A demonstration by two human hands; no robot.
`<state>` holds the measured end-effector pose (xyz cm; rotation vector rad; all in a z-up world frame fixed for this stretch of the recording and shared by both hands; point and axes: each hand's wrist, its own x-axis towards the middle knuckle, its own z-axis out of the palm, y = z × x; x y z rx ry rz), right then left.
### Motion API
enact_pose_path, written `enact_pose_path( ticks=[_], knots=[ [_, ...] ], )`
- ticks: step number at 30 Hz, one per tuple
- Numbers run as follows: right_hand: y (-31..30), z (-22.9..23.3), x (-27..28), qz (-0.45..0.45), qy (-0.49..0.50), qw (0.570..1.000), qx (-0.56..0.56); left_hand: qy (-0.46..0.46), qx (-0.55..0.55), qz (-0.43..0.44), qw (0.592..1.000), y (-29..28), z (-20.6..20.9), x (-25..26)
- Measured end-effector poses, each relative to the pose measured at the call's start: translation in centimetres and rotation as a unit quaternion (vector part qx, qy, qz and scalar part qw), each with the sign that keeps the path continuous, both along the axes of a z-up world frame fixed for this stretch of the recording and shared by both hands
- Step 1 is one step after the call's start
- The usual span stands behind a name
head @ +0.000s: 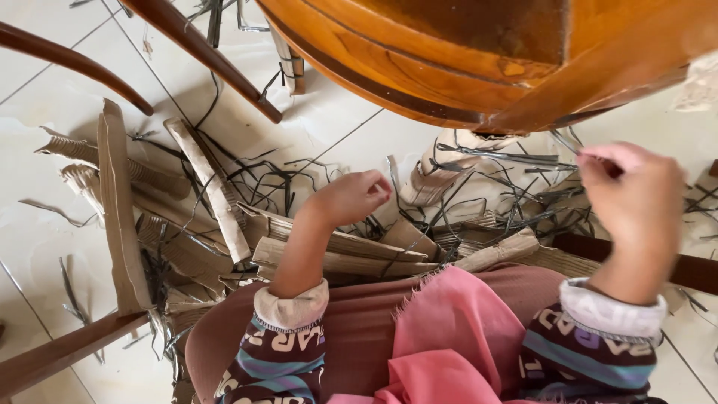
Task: Wrapping a wooden chair leg with cardboard and securing it with plastic strips
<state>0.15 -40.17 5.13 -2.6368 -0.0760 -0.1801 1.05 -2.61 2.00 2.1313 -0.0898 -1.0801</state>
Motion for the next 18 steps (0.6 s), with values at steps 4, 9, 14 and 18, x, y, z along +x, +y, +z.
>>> enact_pose_path(
  ticks=[4, 9, 14, 18],
  knots=[
    [4.0, -5.6, 2.3, 0.088, -0.055, 0.987, 0.121, -0.196, -0.13, 0.039, 0.971, -2.5, -2.4, -0.2],
    [7.7, -13.3, 3.7, 0.061, 0.009, 0.993, 0.098, -0.367, -0.161, 0.144, 0.905, -4.9, -4.8, 0.1],
    [8.9, -11.2, 4.1, 0.025, 0.077, 0.989, 0.127, -0.432, -0.212, 0.111, 0.869, -5.0, -10.3, 0.6],
    [8.6, -10.5, 4.4, -0.015, 0.152, 0.984, 0.095, -0.396, -0.244, 0.177, 0.867, -4.5, -9.4, 0.8]
  ],
)
